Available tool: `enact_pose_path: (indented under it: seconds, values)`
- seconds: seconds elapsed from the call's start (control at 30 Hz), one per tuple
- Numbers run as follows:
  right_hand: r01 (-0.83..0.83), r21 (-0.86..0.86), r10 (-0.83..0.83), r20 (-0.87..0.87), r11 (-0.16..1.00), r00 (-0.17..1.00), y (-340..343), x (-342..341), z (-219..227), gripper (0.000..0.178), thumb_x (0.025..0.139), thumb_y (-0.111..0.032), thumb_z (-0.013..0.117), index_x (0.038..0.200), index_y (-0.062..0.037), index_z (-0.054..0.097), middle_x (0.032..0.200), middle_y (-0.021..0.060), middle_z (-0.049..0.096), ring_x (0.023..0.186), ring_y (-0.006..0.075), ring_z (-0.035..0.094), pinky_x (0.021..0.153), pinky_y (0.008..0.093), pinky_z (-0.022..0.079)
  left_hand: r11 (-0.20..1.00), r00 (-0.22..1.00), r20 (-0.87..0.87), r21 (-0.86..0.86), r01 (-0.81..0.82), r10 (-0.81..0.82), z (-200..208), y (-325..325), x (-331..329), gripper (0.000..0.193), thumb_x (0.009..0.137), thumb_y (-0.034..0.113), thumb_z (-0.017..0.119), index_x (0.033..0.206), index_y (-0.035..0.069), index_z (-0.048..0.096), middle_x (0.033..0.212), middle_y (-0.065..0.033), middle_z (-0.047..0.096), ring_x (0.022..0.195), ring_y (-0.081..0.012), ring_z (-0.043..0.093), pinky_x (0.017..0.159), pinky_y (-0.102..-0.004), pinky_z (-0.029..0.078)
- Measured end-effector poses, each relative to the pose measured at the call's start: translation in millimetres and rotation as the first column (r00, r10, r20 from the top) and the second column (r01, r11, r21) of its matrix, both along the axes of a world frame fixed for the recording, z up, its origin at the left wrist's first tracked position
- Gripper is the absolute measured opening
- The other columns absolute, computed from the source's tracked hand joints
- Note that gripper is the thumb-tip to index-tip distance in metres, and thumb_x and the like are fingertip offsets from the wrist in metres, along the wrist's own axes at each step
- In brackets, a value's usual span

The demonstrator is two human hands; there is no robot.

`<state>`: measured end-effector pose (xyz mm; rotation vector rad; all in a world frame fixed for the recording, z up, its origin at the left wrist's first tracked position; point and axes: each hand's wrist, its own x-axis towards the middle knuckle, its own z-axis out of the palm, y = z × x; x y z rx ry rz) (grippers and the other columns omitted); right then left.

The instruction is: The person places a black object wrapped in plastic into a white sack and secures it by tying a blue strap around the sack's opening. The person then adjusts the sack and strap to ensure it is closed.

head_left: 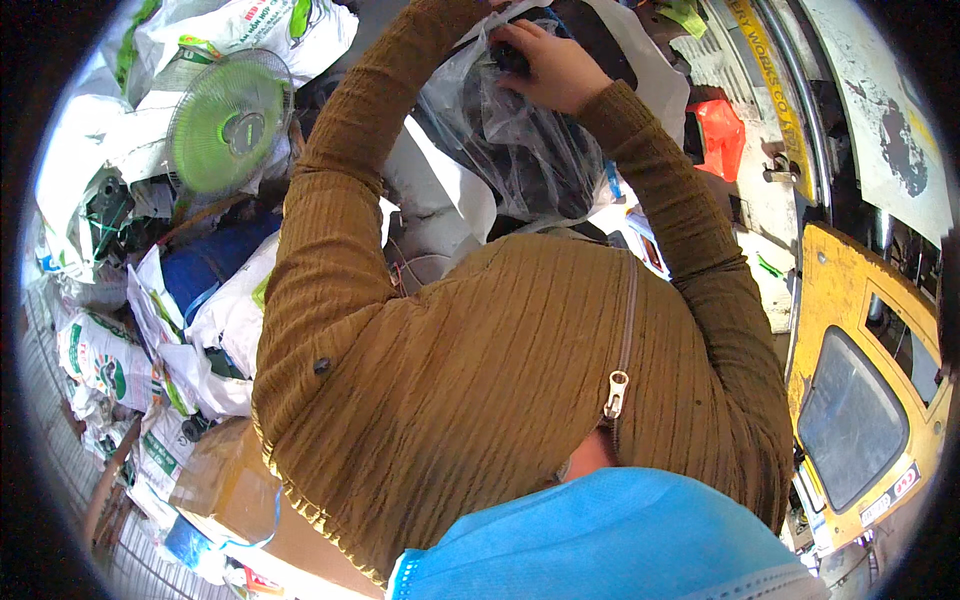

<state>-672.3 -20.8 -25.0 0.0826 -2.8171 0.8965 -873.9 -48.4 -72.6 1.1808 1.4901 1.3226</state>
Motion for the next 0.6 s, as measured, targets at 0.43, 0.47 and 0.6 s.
enact_pose_path:
  seconds: [0.43, 0.47, 0.6]
  values:
    - [0.046, 0.024, -0.045, -0.016, 0.999, 0.999, -1.1, 9.2, -7.8, 0.05, 0.073, -0.028, 0.066, 0.115, -0.0083, 0.047, 0.11, 0.0152, 0.053, 0.089, 0.0349, 0.058, 0.076, 0.0437, 0.048, 0.973, 0.851, -0.478, 0.043, -0.226, 0.219, 82.7, -41.3, 80.6, 0.038, 0.088, 0.028, 0.047, 0.061, 0.002, 0.055, 0.059, -0.012, 0.057, 0.055, -0.0238, 0.057, 0.053, -0.033, 0.043]
    - [0.042, 0.048, -0.04, -0.053, 0.998, 0.998, -1.2, 9.4, -9.7, 0.051, 0.073, -0.028, 0.066, 0.115, -0.0067, 0.047, 0.107, 0.0162, 0.055, 0.087, 0.0353, 0.058, 0.075, 0.044, 0.048, 0.965, 0.857, -0.452, 0.039, -0.26, 0.249, 85.5, -44.5, 87.1, 0.038, 0.087, 0.028, 0.047, 0.06, 0.002, 0.055, 0.058, -0.0125, 0.057, 0.055, -0.0239, 0.057, 0.053, -0.0332, 0.043]
    - [0.042, 0.093, -0.036, -0.066, 0.995, 0.997, 0.8, 11.3, -18.7, 0.048, 0.072, -0.03, 0.066, 0.108, -0.0013, 0.05, 0.091, 0.0196, 0.06, 0.076, 0.0373, 0.06, 0.067, 0.0445, 0.05, 0.953, 0.879, -0.376, 0.049, -0.298, 0.294, 89.7, -52.4, 109.1, 0.036, 0.088, 0.027, 0.048, 0.063, 0.002, 0.056, 0.057, -0.0123, 0.055, 0.054, -0.0232, 0.055, 0.053, -0.0337, 0.042]
